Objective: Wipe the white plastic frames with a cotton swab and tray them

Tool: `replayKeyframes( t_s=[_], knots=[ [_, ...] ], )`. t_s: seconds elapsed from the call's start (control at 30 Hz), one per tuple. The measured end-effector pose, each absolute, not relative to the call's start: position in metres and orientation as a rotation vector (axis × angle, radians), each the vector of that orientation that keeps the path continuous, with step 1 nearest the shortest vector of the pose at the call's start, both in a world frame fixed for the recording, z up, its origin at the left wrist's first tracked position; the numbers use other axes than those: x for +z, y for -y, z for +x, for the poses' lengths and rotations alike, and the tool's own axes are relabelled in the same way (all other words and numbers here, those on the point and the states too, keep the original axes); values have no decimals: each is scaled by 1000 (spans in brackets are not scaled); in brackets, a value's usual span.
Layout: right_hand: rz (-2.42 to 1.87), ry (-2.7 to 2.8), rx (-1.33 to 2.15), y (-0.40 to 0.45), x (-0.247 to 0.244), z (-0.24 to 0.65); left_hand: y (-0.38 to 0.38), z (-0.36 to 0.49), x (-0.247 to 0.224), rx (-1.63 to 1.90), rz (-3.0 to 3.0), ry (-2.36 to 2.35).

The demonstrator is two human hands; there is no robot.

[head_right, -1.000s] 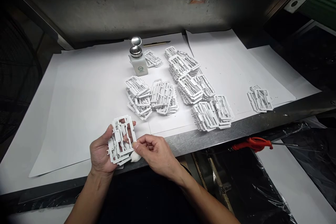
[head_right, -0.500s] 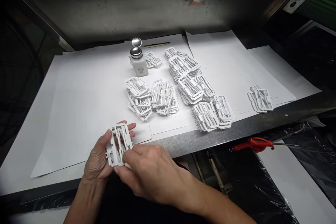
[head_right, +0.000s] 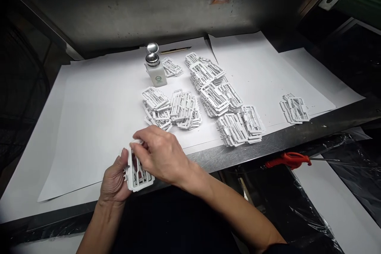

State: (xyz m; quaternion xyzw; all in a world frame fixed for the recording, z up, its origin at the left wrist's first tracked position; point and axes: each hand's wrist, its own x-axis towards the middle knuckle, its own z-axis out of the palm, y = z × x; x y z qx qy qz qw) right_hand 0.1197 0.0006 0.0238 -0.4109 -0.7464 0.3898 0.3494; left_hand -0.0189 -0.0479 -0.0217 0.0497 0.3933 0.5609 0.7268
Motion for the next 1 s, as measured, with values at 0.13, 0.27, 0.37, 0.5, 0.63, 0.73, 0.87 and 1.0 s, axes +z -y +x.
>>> replayKeyframes(
  t_s=[0.13,0.27,0.37,0.5,0.63,0.73,0.87,1.0],
  knots=[
    [-1246,1952,903,-3,21,132,49,-27,-26,1193,117,-904],
    [-1244,1851,916,-2,21,137,47,-30,-29,1193,97,-899],
    [-1196,1930,963,4,20,134,44,-29,-28,1227,101,-908],
    [-1171,2061,1085,22,18,139,40,-31,-23,1241,112,-895],
    [-1210,1993,1281,40,18,154,38,-34,-23,1259,104,-906],
    [-1251,1884,1284,43,19,151,38,-32,-25,1256,105,-900],
    [-1127,1873,1198,41,21,129,38,-27,-25,1271,125,-884],
    [-1073,2023,1170,43,15,127,38,-29,-23,1322,105,-910]
  ],
)
